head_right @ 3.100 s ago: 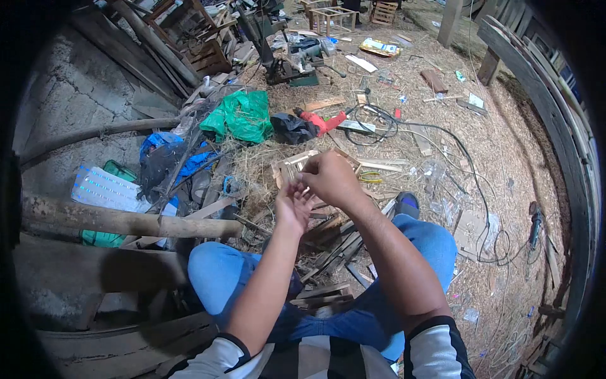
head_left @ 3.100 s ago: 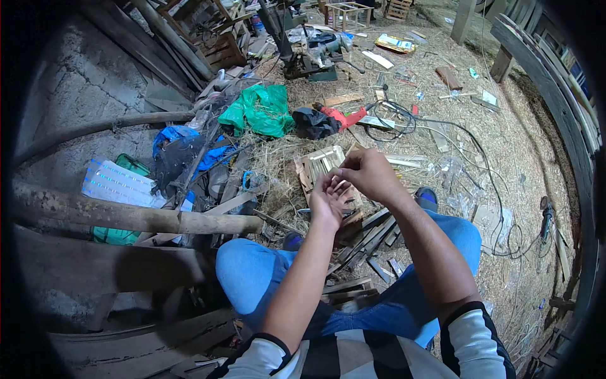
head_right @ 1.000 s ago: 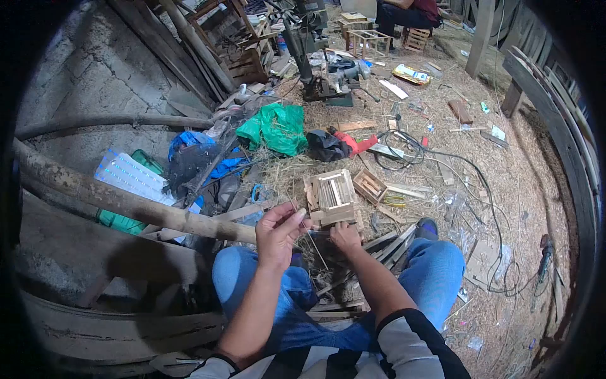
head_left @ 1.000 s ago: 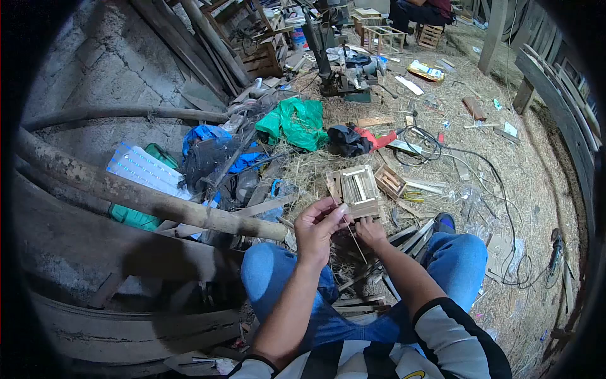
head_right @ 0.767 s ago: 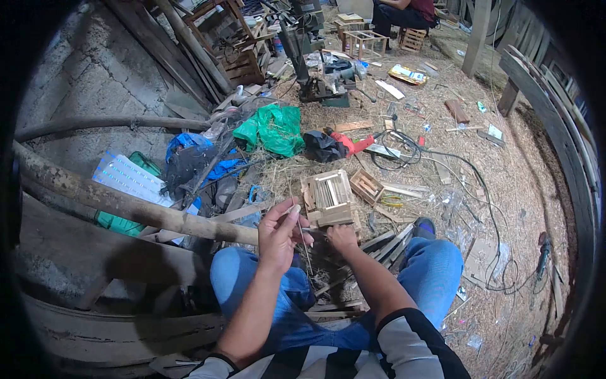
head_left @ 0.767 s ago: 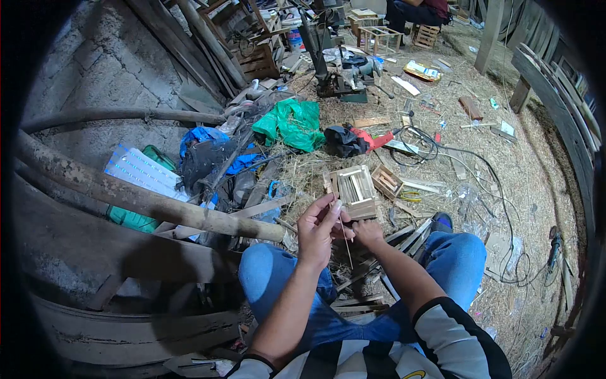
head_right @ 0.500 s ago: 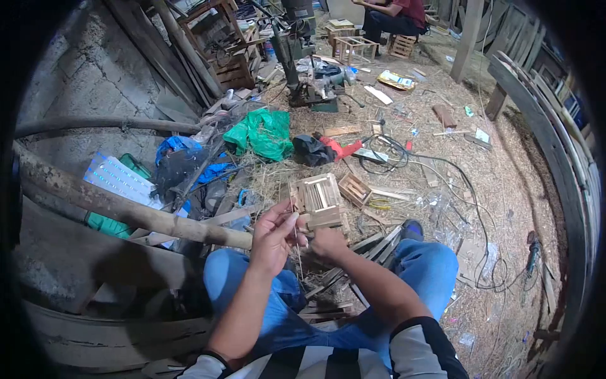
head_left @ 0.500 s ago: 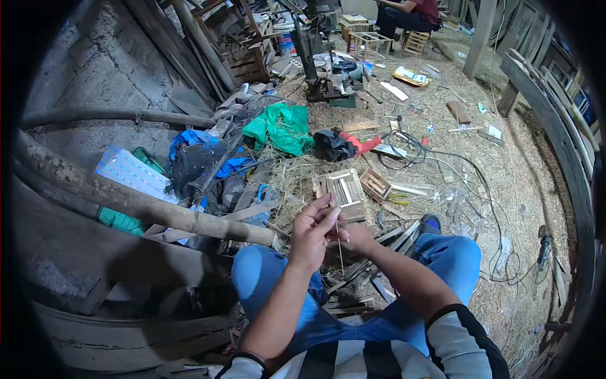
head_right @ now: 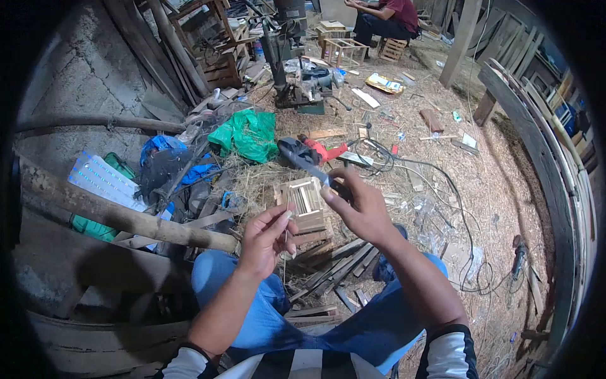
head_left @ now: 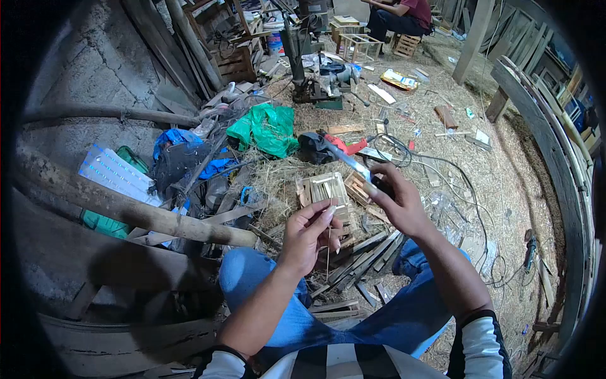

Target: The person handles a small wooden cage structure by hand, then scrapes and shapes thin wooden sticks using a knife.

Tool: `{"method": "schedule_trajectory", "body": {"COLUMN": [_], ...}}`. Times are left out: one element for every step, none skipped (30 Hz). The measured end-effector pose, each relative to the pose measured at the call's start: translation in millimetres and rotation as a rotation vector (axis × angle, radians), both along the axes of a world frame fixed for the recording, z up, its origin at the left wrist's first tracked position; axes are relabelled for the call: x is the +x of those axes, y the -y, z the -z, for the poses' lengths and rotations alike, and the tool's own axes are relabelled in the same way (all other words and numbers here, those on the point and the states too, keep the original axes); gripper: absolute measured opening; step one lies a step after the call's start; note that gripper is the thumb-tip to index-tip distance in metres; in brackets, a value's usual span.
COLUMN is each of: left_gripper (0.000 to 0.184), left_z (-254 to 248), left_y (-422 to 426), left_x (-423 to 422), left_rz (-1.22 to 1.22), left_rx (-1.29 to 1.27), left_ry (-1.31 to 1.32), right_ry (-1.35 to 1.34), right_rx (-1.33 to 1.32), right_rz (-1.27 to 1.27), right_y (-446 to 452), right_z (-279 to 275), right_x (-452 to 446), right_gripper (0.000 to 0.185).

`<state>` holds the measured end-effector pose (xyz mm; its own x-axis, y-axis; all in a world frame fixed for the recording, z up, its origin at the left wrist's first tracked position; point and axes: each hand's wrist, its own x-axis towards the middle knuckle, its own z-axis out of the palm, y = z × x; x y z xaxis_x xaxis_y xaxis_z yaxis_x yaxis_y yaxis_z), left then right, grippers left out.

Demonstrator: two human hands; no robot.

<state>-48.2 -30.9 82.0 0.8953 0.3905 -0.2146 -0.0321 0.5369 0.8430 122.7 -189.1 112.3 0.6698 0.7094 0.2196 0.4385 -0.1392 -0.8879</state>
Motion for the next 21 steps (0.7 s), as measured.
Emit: {"method": "schedule_trajectory", "body": {"left_gripper": [0.032, 0.032, 0.034, 0.036, 0.036, 0.038, 0.04, 0.04, 0.041, 0.042, 0.042, 0.042, 0.042, 0.042, 0.042, 0.042, 0.042, 0.044, 0.046, 0.046, 0.047], "left_z": [4, 7, 8, 10, 10, 9, 9, 9, 10, 10, 10, 10, 10, 8, 5, 4, 5, 5, 5, 7, 11], "left_y": [0, 1, 2, 3, 3, 3, 3, 3, 2, 1, 1, 0, -1, -2, -3, -3, -4, -4, -5, -5, -4], "left_x": [0, 0, 0, 0, -1, -1, -2, -2, -2, -2, -2, -2, -2, -3, -3, -4, -5, -6, -6, -6, -7], "left_rz": [0.001, 0.0, -0.009, -0.018, -0.019, -0.011, -0.004, -0.004, 0.009, 0.02, 0.017, 0.013, 0.008, 0.002, 0.031, 0.061, 0.058, 0.092, 0.128, 0.127, 0.115], "left_rx": [-0.015, -0.019, -0.023, -0.028, -0.032, -0.031, -0.032, -0.035, -0.092, -0.148, -0.152, -0.193, -0.232, -0.233, -0.286, -0.341, -0.345, -0.379, -0.412, -0.412, -0.385], "left_ry": [0.01, 0.003, 0.022, 0.041, 0.034, 0.066, 0.098, 0.093, 0.115, 0.137, 0.136, 0.139, 0.142, 0.141, 0.147, 0.152, 0.15, 0.176, 0.205, 0.208, 0.201], "right_ry": [-0.007, 0.096, 0.198, 0.19, 0.263, 0.338, 0.413, 0.425, 0.422, 0.453, 0.485, 0.484, 0.527, 0.569, 0.566, 0.551, 0.537, 0.546, 0.547, 0.576, 0.603], "right_rx": [-0.004, -0.044, -0.084, -0.088, -0.054, -0.019, 0.015, 0.006, 0.002, -0.02, -0.042, -0.043, -0.066, -0.088, -0.088, -0.061, -0.036, -0.022, -0.024, -0.045, -0.064], "right_rz": [-0.001, -0.005, -0.011, -0.012, -0.03, -0.047, -0.064, -0.022, -0.023, -0.022, -0.023, -0.027, -0.08, -0.133, -0.139, -0.068, 0.005, 0.003, 0.003, -0.026, -0.057], "right_y": [1, 2, 2, 2, 0, -2, -4, -5, -6, -5, -6, -6, -4, -5, -8, -10, -12, -12, -11, -10, -9], "right_z": [4, 9, 13, 16, 19, 21, 22, 19, 20, 22, 23, 20, 14, 11, 12, 13, 15, 18, 17, 17, 16], "right_x": [-1, -1, -1, 0, 1, 2, 3, 1, 2, 2, 2, -1, -5, -8, -7, -6, -5, -3, -5, -8, -11], "right_gripper": [0.029, 0.026, 0.023, 0.023, 0.024, 0.029, 0.036, 0.042, 0.042, 0.041, 0.041, 0.041, 0.042, 0.042, 0.042, 0.041, 0.04, 0.039, 0.039, 0.038, 0.037]}}
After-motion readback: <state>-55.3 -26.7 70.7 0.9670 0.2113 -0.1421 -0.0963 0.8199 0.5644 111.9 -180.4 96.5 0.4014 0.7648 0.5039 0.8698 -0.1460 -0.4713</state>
